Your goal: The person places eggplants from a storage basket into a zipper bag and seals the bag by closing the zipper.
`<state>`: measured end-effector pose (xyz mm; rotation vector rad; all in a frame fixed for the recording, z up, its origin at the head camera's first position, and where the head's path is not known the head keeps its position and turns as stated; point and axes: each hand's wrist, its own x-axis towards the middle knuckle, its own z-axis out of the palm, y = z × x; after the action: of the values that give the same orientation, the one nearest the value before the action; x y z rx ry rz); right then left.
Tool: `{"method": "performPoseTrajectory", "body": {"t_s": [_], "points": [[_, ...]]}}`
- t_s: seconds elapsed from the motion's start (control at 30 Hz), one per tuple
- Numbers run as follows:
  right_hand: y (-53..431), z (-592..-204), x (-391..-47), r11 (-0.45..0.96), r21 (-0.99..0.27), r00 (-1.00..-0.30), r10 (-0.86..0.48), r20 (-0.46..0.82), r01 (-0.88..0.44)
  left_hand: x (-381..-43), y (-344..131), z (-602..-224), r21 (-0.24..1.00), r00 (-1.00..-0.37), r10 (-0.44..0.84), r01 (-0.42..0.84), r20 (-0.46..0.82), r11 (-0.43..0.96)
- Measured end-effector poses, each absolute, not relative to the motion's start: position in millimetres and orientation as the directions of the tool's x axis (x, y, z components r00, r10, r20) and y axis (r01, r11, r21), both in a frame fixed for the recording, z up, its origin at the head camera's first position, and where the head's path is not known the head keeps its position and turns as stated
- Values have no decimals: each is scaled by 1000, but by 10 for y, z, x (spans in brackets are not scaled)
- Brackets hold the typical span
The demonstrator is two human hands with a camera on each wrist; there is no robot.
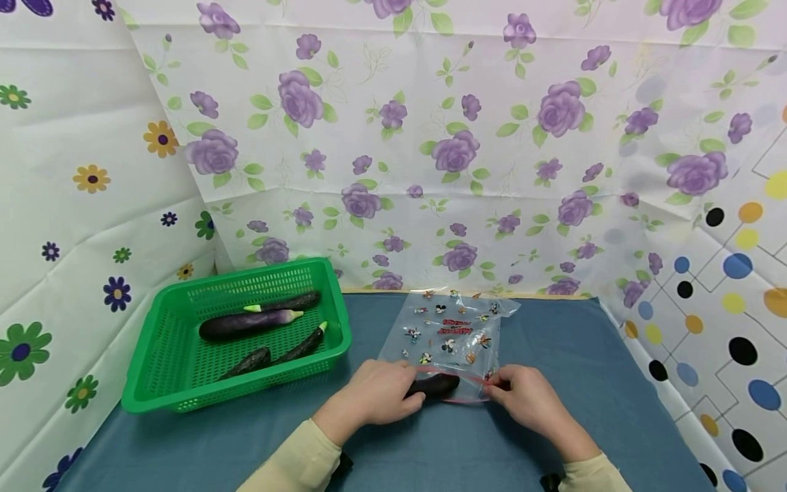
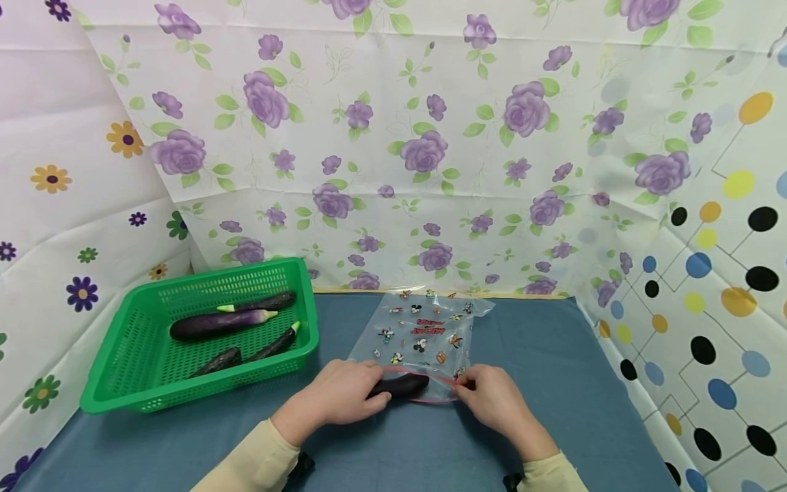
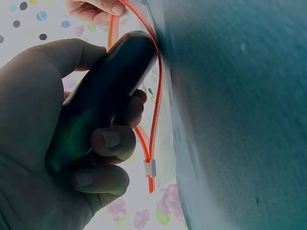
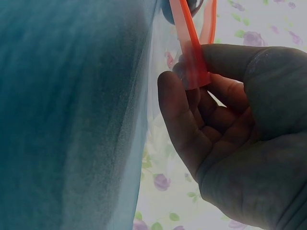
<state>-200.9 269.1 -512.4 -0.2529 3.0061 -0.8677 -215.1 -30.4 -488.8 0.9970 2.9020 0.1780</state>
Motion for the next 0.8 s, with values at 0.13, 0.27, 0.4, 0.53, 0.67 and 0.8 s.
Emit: {"method": "performPoseTrajectory", "body": {"t_s": [0.13,0.27,0.4,0.53,0.67,0.8], "points": [[2692,-5127,-2007,830,-527,-982,-180,54,-181,-2155,-302,-4885,132,-807,590,581,-34,803],[2696,-5139,-2004,825,-521,-975,-210,78,-219,-2161,-303,-4893,119,-826,563,556,-30,822],[2690,-5141,-2000,821,-516,-968,-233,91,-246,-2163,-309,-4908,103,-839,543,538,-24,836],[2689,-5143,-1997,819,-514,-966,-244,90,-255,-2163,-317,-4922,94,-847,531,528,-10,844],[2688,-5142,-1996,819,-514,-966,-246,85,-253,-2153,-327,-4920,87,-853,522,521,8,849],[2680,-5139,-2002,822,-509,-965,-246,86,-255,-2150,-334,-4923,82,-859,512,512,14,855]]}}
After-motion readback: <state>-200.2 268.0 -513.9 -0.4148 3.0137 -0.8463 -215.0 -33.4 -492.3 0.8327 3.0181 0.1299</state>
